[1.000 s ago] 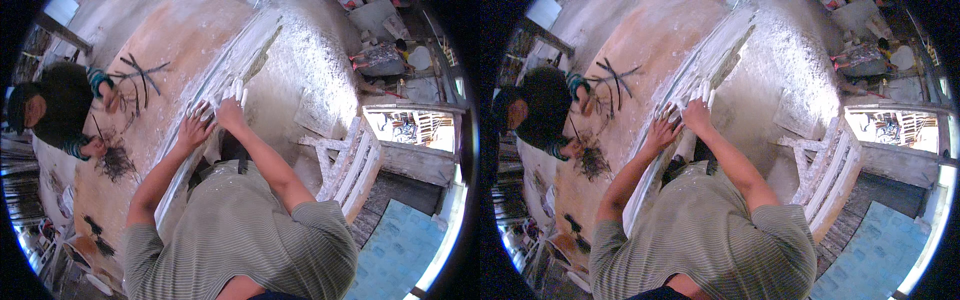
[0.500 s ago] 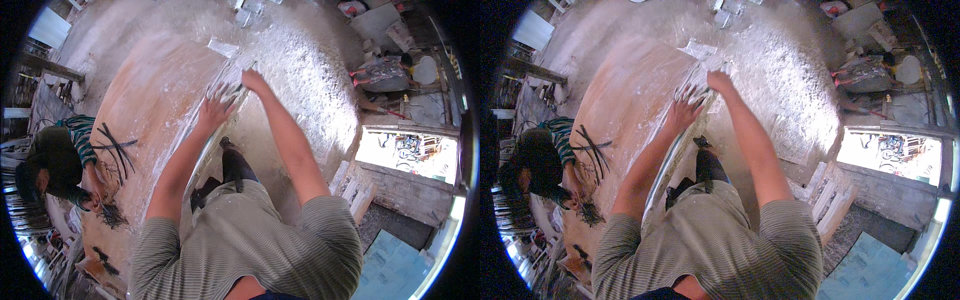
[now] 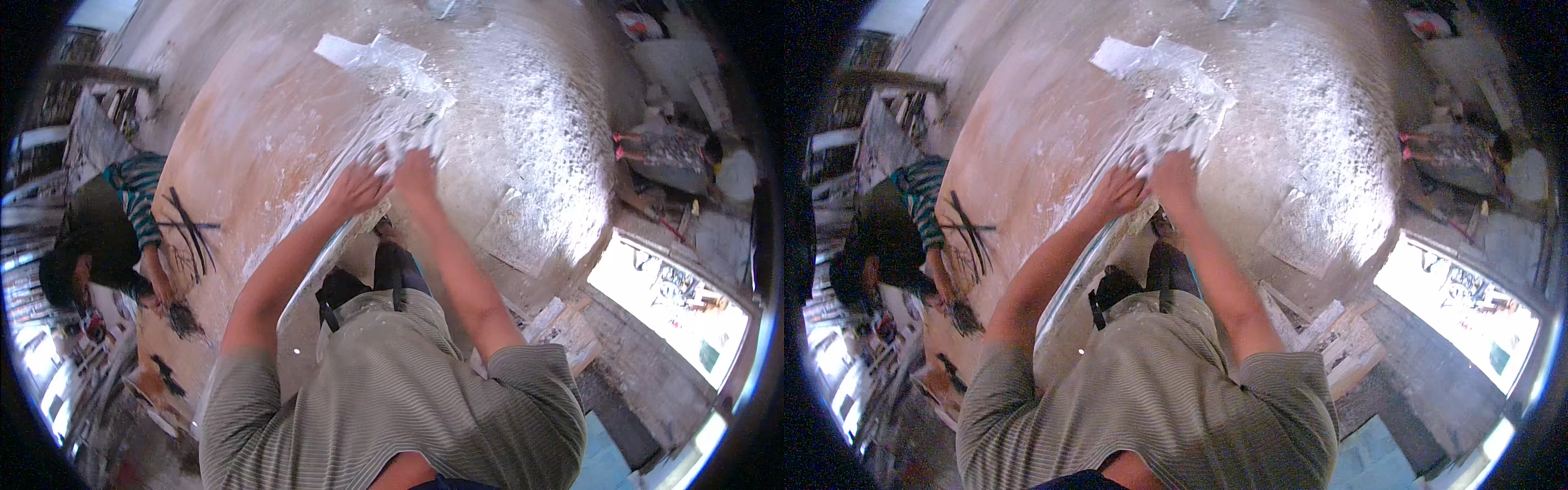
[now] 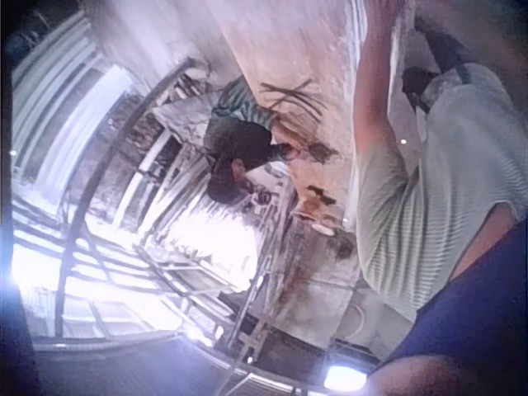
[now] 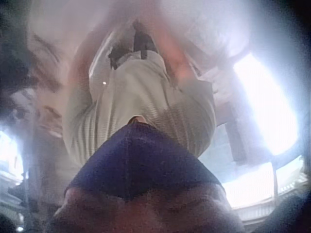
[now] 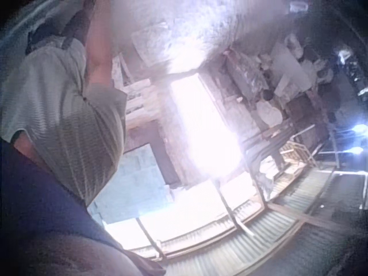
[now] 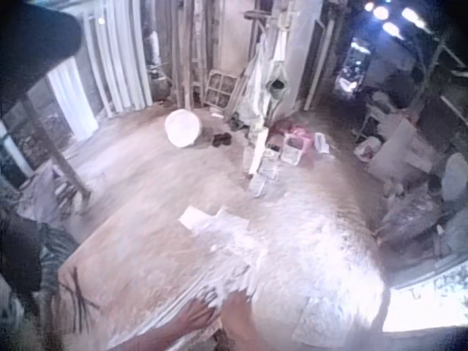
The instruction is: The person applies a white paste along the edge of a large curved wooden object using their hands, smoothing it into place. They repeatedly scoop more paste from a bucket and continue spreading it along the seam.
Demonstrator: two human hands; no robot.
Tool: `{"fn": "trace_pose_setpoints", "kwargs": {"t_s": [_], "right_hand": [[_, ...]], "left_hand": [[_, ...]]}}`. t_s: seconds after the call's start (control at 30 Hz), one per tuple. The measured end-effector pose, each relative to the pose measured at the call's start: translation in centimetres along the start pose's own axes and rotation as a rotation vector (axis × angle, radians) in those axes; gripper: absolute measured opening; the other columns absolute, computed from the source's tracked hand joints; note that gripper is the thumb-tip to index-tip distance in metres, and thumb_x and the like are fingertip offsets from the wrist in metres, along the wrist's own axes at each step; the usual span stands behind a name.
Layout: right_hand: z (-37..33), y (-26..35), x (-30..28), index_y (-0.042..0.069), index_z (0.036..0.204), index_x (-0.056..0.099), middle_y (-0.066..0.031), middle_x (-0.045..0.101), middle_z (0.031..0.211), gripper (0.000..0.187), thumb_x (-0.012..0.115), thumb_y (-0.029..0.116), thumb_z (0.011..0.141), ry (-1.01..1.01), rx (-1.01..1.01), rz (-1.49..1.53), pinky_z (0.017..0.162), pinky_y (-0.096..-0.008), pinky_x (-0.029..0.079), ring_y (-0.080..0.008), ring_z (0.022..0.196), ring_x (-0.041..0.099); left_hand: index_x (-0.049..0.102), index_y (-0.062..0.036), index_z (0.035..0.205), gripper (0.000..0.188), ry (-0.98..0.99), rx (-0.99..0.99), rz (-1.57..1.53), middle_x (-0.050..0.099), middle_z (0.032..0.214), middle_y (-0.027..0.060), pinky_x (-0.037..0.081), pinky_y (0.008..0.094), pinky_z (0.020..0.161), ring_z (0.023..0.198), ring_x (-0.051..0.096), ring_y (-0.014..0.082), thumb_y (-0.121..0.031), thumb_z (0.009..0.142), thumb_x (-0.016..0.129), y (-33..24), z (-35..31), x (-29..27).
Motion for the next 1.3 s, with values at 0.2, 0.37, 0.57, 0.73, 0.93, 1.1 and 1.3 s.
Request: {"fn": "trace_pose_setpoints", "kwargs": {"t_s": [0.2,0.37,0.57,0.73,0.93,1.1,1.3], "right_hand": [[6.9,-4.7,-7.7,-0.002,0.108,0.06,-0.0264,0.06,0.11,0.038,0.05,0.031,0.091,-0.222,0.301,-0.02,0.09,-0.0506,0.046,-0.0406,0.105,0.058],[6.3,-3.4,-0.4,-0.005,0.109,0.057,-0.0265,0.059,0.114,0.045,0.057,0.035,0.088,-0.271,0.013,-0.146,0.09,-0.0506,0.047,-0.0421,0.106,0.058],[-6.0,9.2,7.5,-0.003,0.107,0.055,-0.0271,0.054,0.112,0.038,0.058,0.029,0.085,-0.142,-0.135,-0.059,0.085,-0.0512,0.049,-0.0433,0.103,0.056],[-17.9,19.0,12.1,-0.003,0.105,0.059,-0.0245,0.058,0.11,0.039,0.062,0.027,0.08,-0.068,-0.354,0.022,0.086,-0.0489,0.049,-0.0404,0.101,0.059],[-28.9,30.3,15.5,-0.003,0.088,0.066,-0.0245,0.064,0.1,0.031,0.06,0.026,0.078,0.132,-0.793,-0.113,0.081,-0.0451,0.052,-0.0377,0.091,0.064],[-24.4,27.0,15.2,-0.001,0.093,0.067,-0.0221,0.065,0.093,0.044,0.048,0.039,0.09,-0.102,-0.579,-0.218,0.074,-0.047,0.053,-0.0379,0.089,0.064],[-16.6,20.3,9.5,-0.004,0.093,0.065,-0.0246,0.063,0.098,0.049,0.055,0.043,0.089,-0.149,-0.441,-0.273,0.08,-0.0475,0.052,-0.0398,0.093,0.062]], "left_hand": [[0.054,-0.0175,0.134,0.049,-0.391,-0.149,-0.239,0.039,0.148,0.0044,0.025,0.0439,0.114,0.141,0.026,0.0297,-0.047,0.098,0.037,0.7,7.5,1.3],[0.058,-0.0144,0.127,0.046,-0.494,-0.205,-0.14,0.04,0.146,0.0096,0.025,0.0456,0.114,0.14,0.027,0.0311,-0.043,0.095,0.042,0.4,2.4,3.1],[0.07,-0.0058,0.103,0.039,-0.309,-0.198,-0.212,0.043,0.142,0.0133,0.034,0.0456,0.107,0.138,0.029,0.0315,-0.038,0.088,0.054,-0.3,-15.4,5.4],[0.062,-0.006,0.12,0.045,-0.13,-0.304,-0.15,0.035,0.149,0.01,0.044,0.043,0.1,0.138,0.03,0.0303,-0.037,0.087,0.058,-2.7,-34.2,7.2],[0.048,-0.0069,0.134,0.051,-0.054,-0.502,-0.37,0.03,0.15,0.0146,0.039,0.0449,0.106,0.14,0.024,0.0363,-0.034,0.091,0.057,-4.8,-52.5,8.7],[0.033,-0.0056,0.144,0.064,-0.128,-0.583,-0.254,0.03,0.15,0.0178,0.033,0.0456,0.11,0.14,0.024,0.0382,-0.029,0.089,0.058,-3.8,-59.3,8.5],[0.047,0.0002,0.126,0.051,-0.143,-0.532,-0.186,0.032,0.147,0.0213,0.037,0.0465,0.104,0.129,0.037,0.0395,-0.03,0.087,0.058,-0.9,-59.8,7.5]]}}
Point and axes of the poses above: each hand's wrist, its own z-axis towards the middle knuckle, its own x-axis out of the palm, y = z × x, the point moved 3 cm from there along z, towards the middle knuckle
